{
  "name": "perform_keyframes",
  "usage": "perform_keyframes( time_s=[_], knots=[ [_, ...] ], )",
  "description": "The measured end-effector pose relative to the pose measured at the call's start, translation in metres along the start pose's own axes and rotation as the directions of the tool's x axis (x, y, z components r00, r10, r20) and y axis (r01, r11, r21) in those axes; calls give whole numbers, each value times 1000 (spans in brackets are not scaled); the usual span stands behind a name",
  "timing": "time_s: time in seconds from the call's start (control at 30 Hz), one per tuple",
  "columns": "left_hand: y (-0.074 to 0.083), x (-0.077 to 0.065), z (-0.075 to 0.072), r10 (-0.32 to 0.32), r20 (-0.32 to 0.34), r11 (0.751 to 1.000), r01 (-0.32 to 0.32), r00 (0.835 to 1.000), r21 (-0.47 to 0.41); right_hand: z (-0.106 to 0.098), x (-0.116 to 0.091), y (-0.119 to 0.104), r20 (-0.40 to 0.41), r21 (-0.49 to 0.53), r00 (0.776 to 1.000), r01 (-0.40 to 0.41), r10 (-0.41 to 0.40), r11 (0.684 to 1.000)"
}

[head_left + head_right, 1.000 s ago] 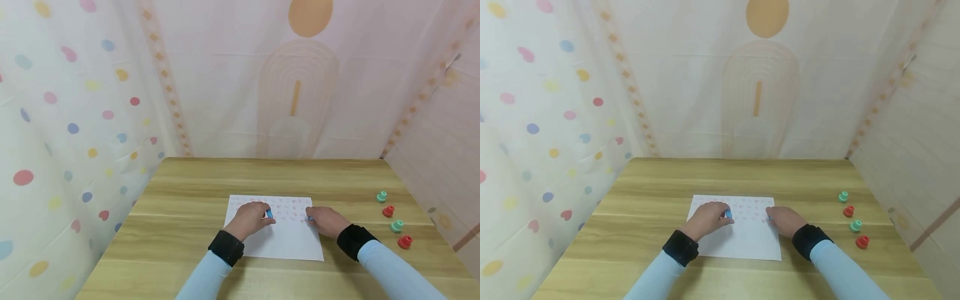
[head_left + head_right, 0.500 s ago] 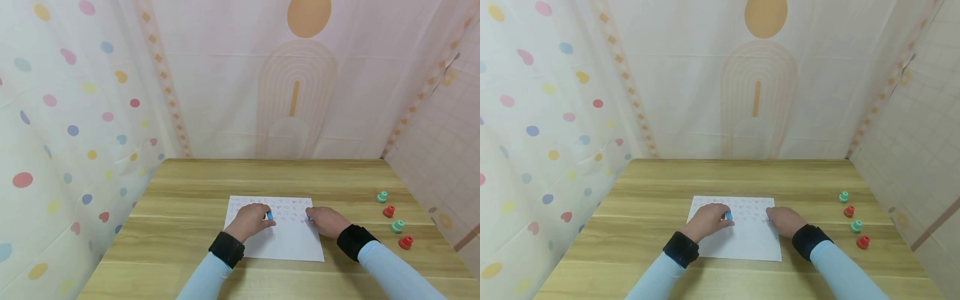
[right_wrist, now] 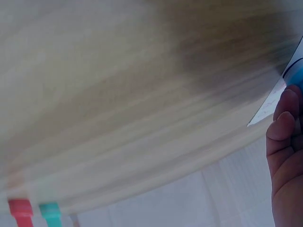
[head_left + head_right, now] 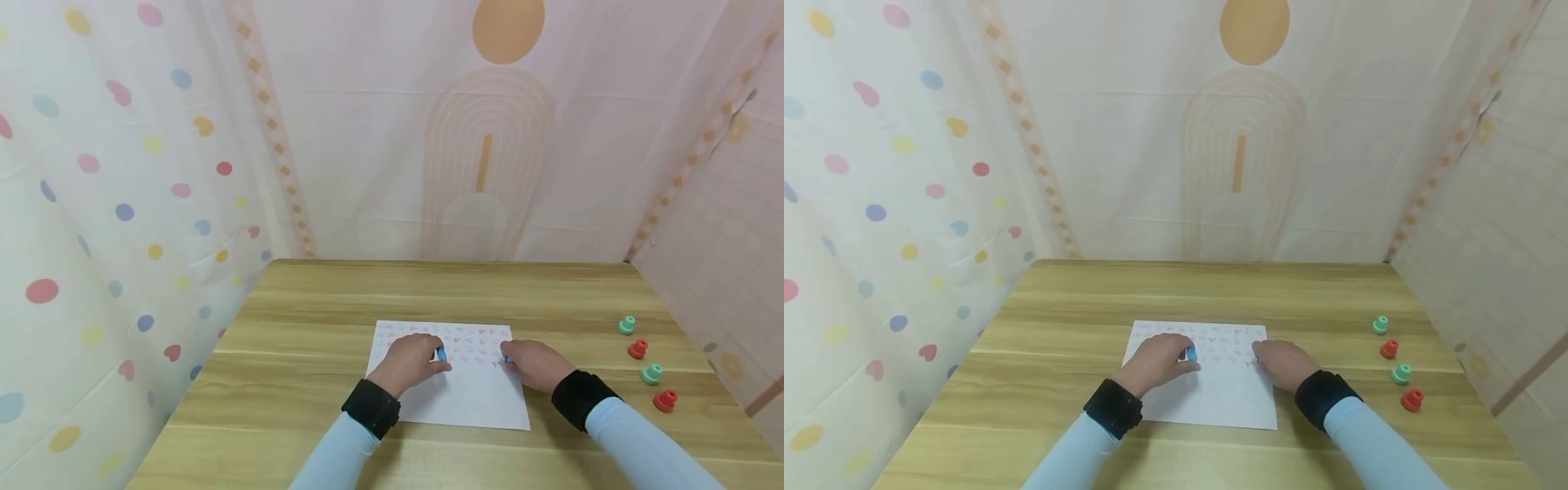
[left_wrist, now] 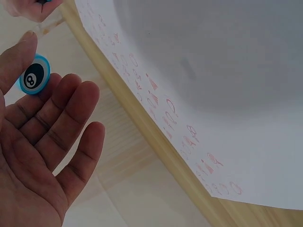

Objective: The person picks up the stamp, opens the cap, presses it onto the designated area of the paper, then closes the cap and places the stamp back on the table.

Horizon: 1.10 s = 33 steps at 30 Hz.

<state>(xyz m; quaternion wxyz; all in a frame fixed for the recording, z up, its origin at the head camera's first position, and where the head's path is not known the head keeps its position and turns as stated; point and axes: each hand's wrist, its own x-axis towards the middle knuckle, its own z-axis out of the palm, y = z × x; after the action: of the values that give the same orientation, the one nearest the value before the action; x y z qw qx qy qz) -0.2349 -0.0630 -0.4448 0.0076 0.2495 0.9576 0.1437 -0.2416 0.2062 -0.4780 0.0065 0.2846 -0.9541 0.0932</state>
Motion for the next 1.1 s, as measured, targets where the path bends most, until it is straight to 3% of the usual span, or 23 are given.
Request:
perform_keyframes(
  time_s=[0.57,0.83,1.1],
  knots=[
    [0,0,0,5,0,1000,-5,1000,25,-4,0,-2,32,12,999,-25,25,1000],
    [1,1,-3,11,-6,1000,-11,1000,29,-21,3,1,-66,178,995,-65,77,982],
    [5,2,-3,13,-16,999,-13,1000,35,-32,5,-6,-60,330,988,-114,141,937]
  ],
)
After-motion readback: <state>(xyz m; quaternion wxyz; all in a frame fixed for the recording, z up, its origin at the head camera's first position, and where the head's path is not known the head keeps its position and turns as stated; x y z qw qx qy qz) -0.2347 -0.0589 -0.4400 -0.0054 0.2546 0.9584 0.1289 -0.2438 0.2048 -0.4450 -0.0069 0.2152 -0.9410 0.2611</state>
